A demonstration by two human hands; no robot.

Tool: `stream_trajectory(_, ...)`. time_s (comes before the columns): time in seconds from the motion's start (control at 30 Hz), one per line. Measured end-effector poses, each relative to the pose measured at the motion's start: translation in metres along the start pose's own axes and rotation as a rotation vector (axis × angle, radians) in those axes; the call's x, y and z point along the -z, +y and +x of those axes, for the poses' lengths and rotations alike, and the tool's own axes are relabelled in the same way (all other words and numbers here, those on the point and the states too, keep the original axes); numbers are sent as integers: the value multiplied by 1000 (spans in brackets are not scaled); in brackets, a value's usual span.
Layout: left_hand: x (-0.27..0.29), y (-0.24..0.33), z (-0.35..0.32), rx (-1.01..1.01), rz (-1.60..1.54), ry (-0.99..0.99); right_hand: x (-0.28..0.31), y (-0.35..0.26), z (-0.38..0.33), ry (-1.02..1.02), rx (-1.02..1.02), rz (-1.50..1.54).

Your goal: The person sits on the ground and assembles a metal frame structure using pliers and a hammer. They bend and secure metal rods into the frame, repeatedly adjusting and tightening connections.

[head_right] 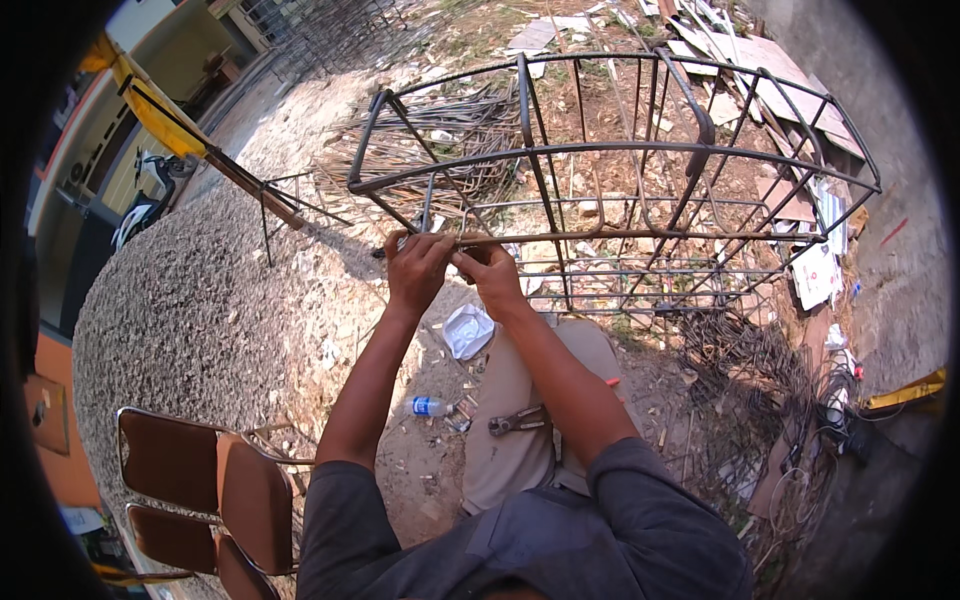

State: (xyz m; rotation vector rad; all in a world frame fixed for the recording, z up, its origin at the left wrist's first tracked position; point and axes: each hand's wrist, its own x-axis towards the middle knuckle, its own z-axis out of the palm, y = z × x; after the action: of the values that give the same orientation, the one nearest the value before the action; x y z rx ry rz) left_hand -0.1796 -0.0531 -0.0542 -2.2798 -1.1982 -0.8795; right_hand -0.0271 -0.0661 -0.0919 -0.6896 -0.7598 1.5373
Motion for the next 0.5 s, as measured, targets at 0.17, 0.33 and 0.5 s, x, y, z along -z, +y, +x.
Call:
stream_trajectory(0.17, -2, -2, -2, -14, 13, 2, 13, 2, 10, -85, 85, -119)
stream_trajectory(0.33, -2, -1, 3, -7, -40, -3, 19, 11, 19, 1, 205, -313)
stream_trajectory(0.5, -1, -1, 3, 2, -59, -15, 23, 7, 17, 158, 258, -814)
